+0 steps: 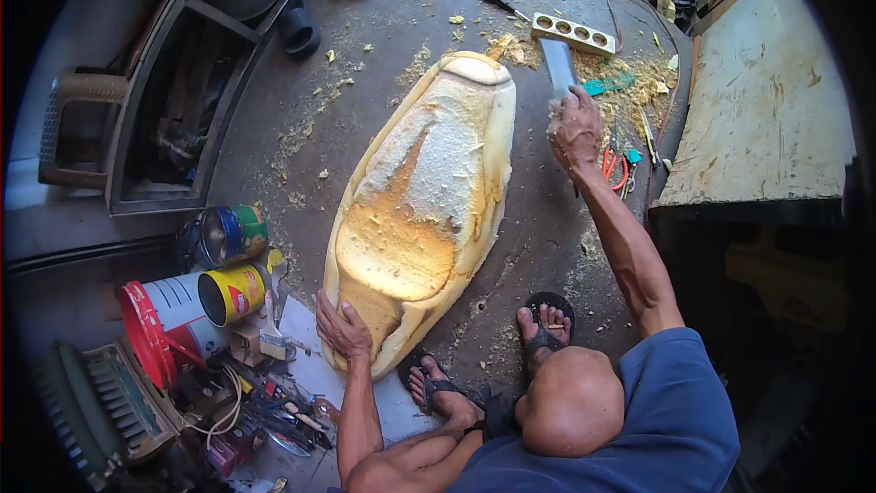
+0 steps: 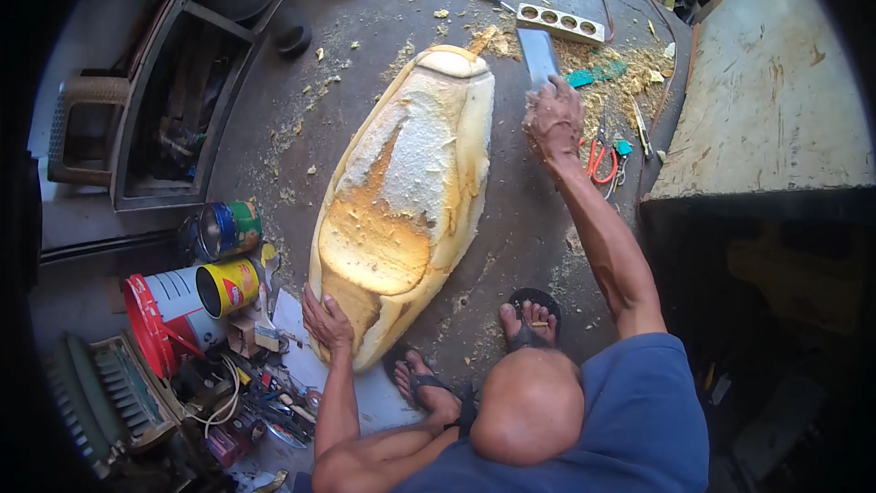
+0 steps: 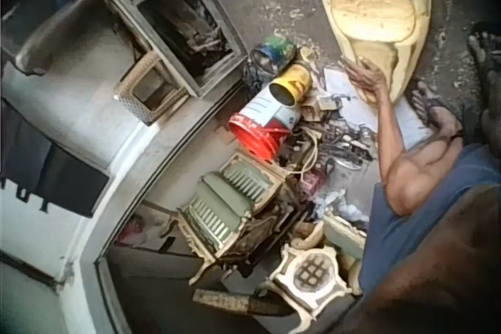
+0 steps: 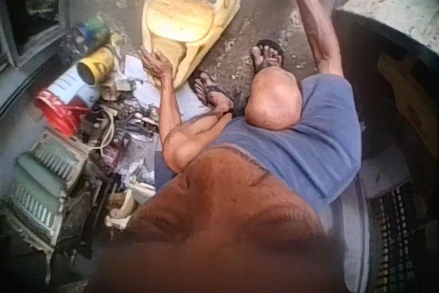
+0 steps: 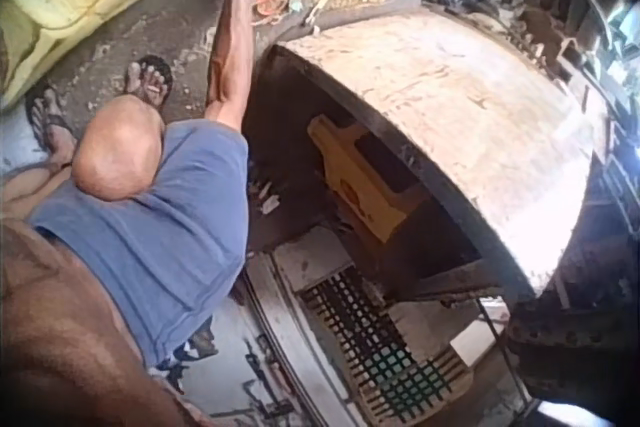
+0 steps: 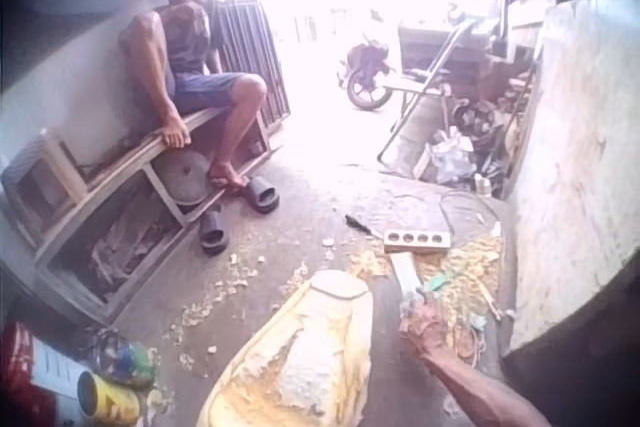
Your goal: The person shapes a large piece of yellow foam by hand using a metal scraper and a small knife, shaving off thin layers to smooth the surface. They turn the foam over, apply adhesive from a plastic bottle, and continue scraping and trimming the edges at a low workspace.
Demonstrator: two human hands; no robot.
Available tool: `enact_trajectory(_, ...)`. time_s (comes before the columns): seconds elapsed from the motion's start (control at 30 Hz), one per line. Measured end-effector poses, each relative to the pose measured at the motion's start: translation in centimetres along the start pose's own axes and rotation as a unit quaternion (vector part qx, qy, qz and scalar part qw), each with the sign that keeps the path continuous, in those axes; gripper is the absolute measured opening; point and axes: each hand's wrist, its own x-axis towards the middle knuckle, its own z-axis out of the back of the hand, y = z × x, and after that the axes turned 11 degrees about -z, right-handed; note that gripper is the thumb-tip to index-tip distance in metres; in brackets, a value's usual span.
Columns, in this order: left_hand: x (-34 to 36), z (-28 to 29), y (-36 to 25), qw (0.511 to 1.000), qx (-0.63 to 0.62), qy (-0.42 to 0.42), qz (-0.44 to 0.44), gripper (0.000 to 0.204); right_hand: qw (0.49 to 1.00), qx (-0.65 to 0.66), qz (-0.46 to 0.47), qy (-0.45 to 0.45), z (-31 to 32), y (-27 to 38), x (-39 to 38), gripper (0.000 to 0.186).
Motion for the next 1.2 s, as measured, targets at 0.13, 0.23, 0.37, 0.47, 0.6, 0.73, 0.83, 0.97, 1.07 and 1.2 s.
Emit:
enact_trajectory(0.13, -0.3, 0.1, 0.1, 0.999, 0.022, 0.014, 0.026, 0.056, 0.988, -0.129, -0.018, -0.081, 0.0, -2.0, -6.7, 0.053)
enact_trajectory(0.23, -0.8, -1.1, 0.9, 0.999, 0.007, 0.026, 0.029, 0.059, 0.994, 0.052, 0.069, 0.061, -0.2, 3.0, -9.5, 0.065)
enact_trajectory(0.37, 0.8, -0.8, -0.3, 0.999, 0.015, 0.016, 0.027, 0.061, 0.981, -0.014, 0.175, 0.086, -1.9, 9.4, -12.6, 0.071)
enact_trajectory(0.47, 1.2, -0.6, 0.8, 1.0, 0.001, 0.016, 0.017, 0.064, 0.695, 0.164, 0.486, 0.504, -0.5, 11.8, -24.1, 0.058)
enact_trajectory(0.6, -0.5, 0.5, 2.9, 0.999, -0.032, -0.002, 0.019, 0.064, 0.711, 0.322, 0.003, 0.625, 3.4, 16.0, -19.3, 0.059)
enact_trajectory(0.73, -0.8, 1.2, 2.0, 0.988, -0.146, 0.042, 0.033, 0.064, 0.93, 0.363, 0.05, 0.008, 1.9, 12.5, -1.7, 0.053)
enact_trajectory(0.83, -2.4, 1.2, 1.5, 0.991, -0.116, 0.024, 0.067, 0.065, 0.94, 0.285, 0.141, -0.123, 11.5, 20.9, -5.3, 0.049)
enact_trajectory(0.97, -0.8, 1.0, -0.6, 0.996, -0.068, 0.009, 0.059, 0.064, 0.904, 0.042, 0.426, -0.006, 1.0, 18.1, -12.7, 0.056)
enact_trajectory(1.07, -0.7, 2.2, -0.4, 0.99, -0.084, 0.059, 0.096, 0.066, 0.904, -0.065, 0.321, 0.275, -2.2, 18.8, -14.9, 0.048)
enact_trajectory(1.2, 2.1, 6.2, -9.5, 0.944, -0.268, -0.165, -0.103, 0.059, 0.93, 0.048, 0.339, 0.131, -3.6, 17.2, -15.7, 0.042)
